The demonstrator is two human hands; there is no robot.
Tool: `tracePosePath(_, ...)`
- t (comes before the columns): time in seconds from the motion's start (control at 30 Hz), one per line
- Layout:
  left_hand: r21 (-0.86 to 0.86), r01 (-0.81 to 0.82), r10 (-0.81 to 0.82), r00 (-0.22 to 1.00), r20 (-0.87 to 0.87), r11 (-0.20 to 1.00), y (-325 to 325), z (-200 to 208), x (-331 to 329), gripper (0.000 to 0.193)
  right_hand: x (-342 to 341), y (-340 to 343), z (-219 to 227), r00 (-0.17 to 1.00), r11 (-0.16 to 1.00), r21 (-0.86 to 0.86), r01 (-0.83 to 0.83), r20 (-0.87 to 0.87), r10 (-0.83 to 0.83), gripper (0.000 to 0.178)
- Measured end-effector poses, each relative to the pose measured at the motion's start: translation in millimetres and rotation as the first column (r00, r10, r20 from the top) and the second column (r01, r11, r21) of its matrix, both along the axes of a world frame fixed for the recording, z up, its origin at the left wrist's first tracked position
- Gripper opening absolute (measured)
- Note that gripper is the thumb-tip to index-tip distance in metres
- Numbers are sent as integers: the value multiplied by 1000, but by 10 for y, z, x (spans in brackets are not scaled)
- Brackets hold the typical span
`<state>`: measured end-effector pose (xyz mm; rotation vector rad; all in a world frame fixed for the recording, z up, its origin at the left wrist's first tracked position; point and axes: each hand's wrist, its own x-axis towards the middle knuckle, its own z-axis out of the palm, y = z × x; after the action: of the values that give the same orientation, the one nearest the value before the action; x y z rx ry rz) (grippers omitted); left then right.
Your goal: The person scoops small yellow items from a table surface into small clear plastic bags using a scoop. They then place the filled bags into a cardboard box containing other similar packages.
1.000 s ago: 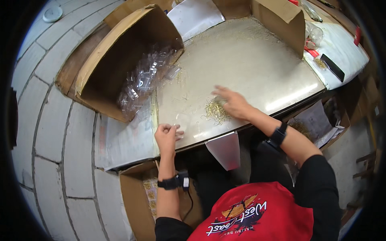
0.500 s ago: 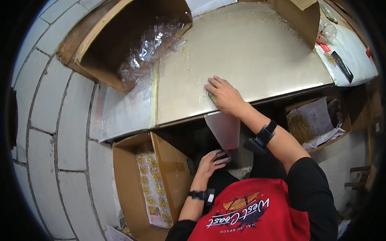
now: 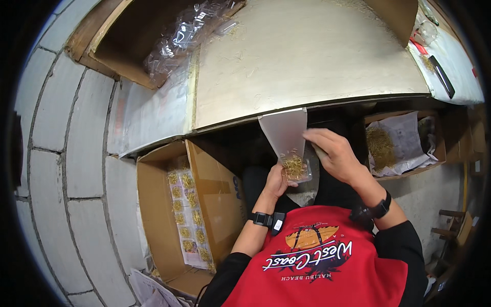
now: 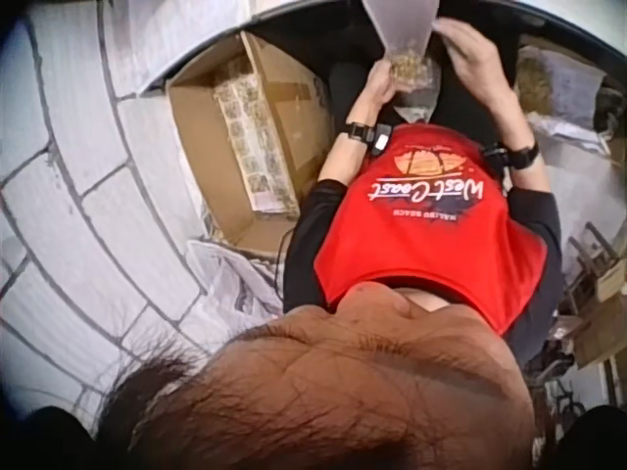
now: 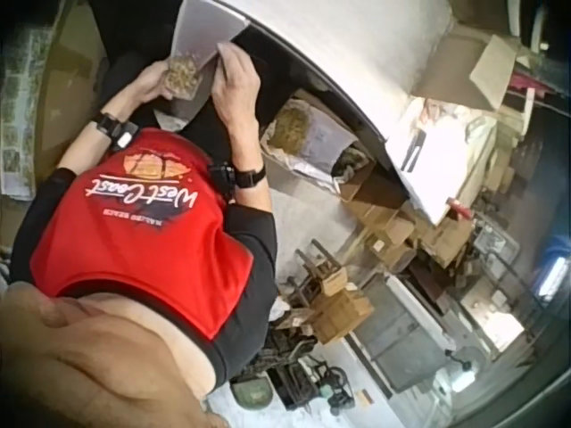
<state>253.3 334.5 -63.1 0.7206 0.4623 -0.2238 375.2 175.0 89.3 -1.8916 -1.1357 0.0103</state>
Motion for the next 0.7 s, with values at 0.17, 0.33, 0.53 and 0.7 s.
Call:
tracePosePath(0.17,76,-120,117,992,42,990,-83,66,-62,57,-218,-66,-291,967,991,-56,-118,-235,101,42)
tracePosePath(0.33,42,-153,152,988,9,987,-40,10,-54,56,-335,181,-598,955,895,-337,-294,-144,259,42)
tracePosePath(0.53,-149,-183,171,981,-88,972,36,-79,-53,49,200,595,162,945,885,-359,-295,27,326,35)
tracePosePath(0.7,-62,-100,97,994,-46,993,92,-647,-136,34,1659,1831,400,983,969,-232,-81,145,117,27)
